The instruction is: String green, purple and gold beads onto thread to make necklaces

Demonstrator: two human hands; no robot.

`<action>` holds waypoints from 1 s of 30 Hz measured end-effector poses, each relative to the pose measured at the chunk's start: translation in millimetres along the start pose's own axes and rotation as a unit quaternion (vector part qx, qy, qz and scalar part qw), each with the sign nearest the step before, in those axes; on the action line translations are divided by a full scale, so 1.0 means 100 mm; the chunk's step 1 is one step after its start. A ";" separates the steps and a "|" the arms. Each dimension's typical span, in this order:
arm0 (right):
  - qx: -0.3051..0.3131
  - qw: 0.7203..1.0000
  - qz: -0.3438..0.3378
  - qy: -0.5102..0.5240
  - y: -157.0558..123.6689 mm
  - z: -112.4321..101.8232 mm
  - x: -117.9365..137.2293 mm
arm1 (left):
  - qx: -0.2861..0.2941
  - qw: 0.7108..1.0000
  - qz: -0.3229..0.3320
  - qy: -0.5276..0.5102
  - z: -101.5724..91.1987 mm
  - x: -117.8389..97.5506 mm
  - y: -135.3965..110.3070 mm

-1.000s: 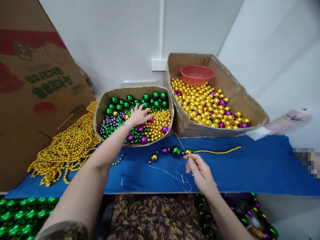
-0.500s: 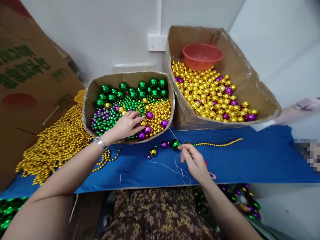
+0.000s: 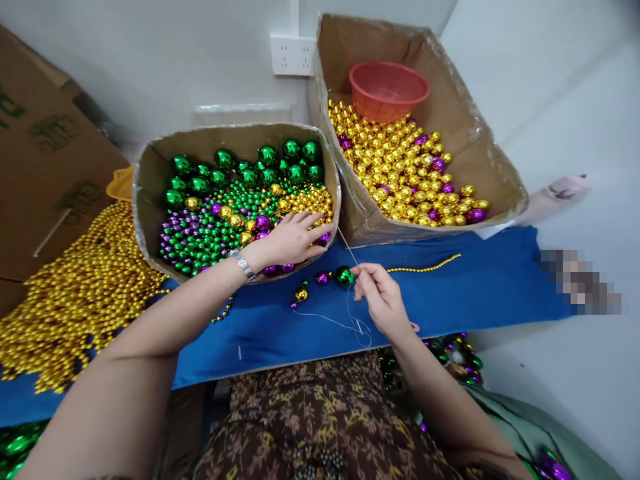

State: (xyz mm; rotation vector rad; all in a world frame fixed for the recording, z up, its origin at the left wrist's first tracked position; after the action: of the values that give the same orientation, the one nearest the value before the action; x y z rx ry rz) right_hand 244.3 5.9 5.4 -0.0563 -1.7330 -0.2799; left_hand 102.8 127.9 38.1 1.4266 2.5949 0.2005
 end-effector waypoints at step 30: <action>-0.063 0.997 0.031 -0.038 -0.12 0.01 -0.06 | 0.017 0.999 -0.001 0.031 -0.09 0.51 -0.44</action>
State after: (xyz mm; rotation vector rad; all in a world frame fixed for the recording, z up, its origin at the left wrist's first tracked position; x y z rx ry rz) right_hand 242.1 -5.2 -2.7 -0.2140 -1.7849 -0.3448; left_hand 38.1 147.9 33.4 1.4510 2.6613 0.2037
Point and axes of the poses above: each hand's wrist, its own y-axis towards the middle knuckle, its own z-axis out of the palm, x = y × z, the point moved 7 cm from there along y, towards the middle knuckle, and after that the axes turned 4 degrees about -x, right-handed, at the moved point
